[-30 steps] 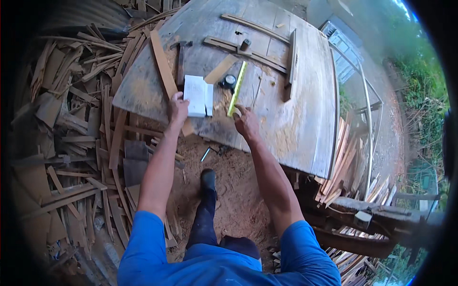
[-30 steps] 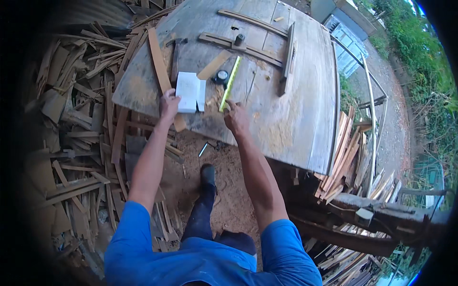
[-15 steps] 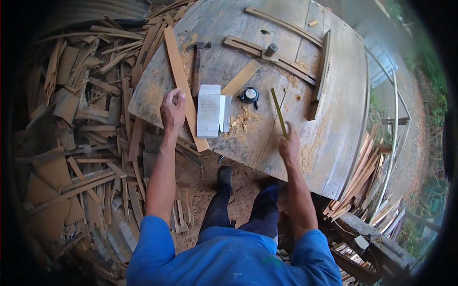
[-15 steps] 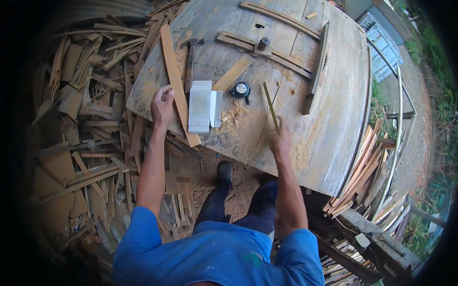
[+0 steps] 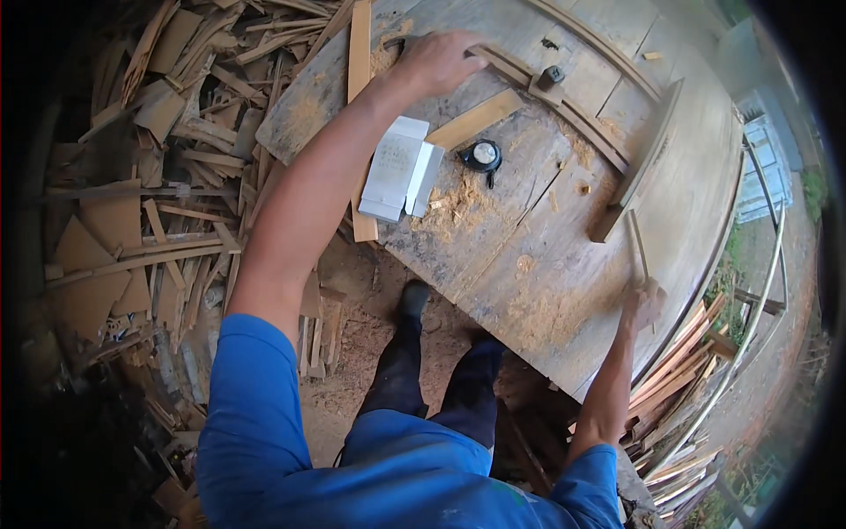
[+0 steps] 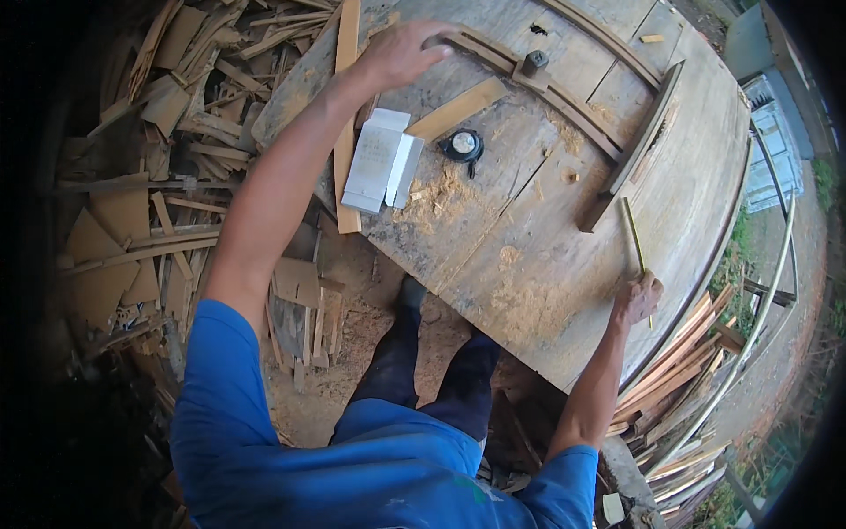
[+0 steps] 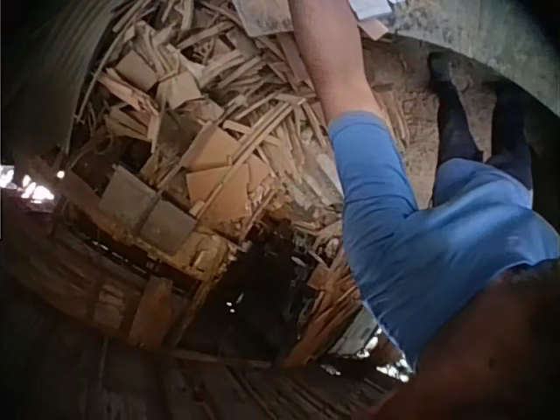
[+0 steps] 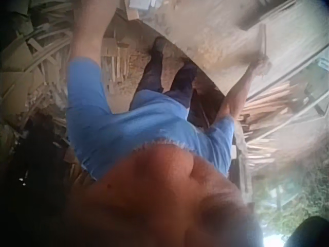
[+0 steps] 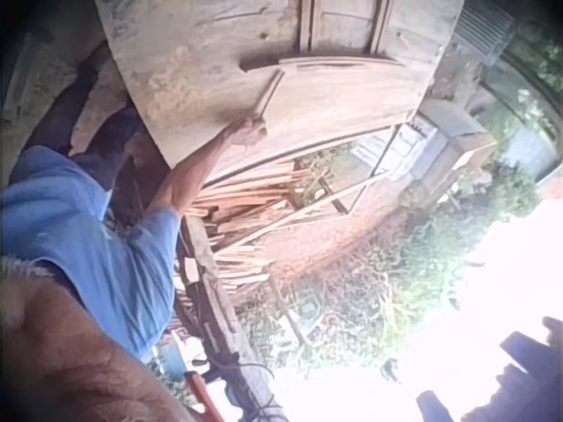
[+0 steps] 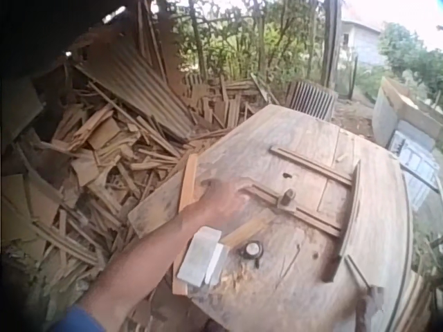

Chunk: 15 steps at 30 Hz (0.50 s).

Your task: The person measures a wooden board using a tape measure and cuts it on a table saw, then sorts the resulting pieces into a pile of lumber.

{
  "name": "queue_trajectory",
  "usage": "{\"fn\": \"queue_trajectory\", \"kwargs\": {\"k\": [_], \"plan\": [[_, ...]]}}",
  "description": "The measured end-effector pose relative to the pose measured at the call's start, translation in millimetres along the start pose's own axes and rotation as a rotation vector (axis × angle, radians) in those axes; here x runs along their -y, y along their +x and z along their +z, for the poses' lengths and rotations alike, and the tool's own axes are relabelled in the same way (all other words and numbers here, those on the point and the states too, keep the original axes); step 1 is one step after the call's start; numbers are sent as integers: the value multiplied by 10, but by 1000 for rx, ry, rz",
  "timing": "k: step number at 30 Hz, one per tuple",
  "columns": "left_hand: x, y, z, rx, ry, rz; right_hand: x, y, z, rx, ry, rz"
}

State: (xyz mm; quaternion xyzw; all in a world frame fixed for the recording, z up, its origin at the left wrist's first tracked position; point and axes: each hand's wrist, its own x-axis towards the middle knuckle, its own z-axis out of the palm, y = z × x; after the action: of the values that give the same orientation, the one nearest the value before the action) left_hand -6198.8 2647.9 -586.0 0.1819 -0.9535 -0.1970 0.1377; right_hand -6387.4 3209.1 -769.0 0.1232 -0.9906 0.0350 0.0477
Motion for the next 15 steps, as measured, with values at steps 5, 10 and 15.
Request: {"fn": "queue_trajectory", "kwargs": {"k": [5, 10, 15], "plan": [[-77, 479, 555, 97, 153, 26, 220, -48, 293, -180, -79, 183], [-271, 674, 1201, -88, -95, -8, 276, 26, 194, -225, -17, 133], [-504, 1053, 2184, -112, -181, -199, 140, 63, 260, -189, 17, 129]]}}
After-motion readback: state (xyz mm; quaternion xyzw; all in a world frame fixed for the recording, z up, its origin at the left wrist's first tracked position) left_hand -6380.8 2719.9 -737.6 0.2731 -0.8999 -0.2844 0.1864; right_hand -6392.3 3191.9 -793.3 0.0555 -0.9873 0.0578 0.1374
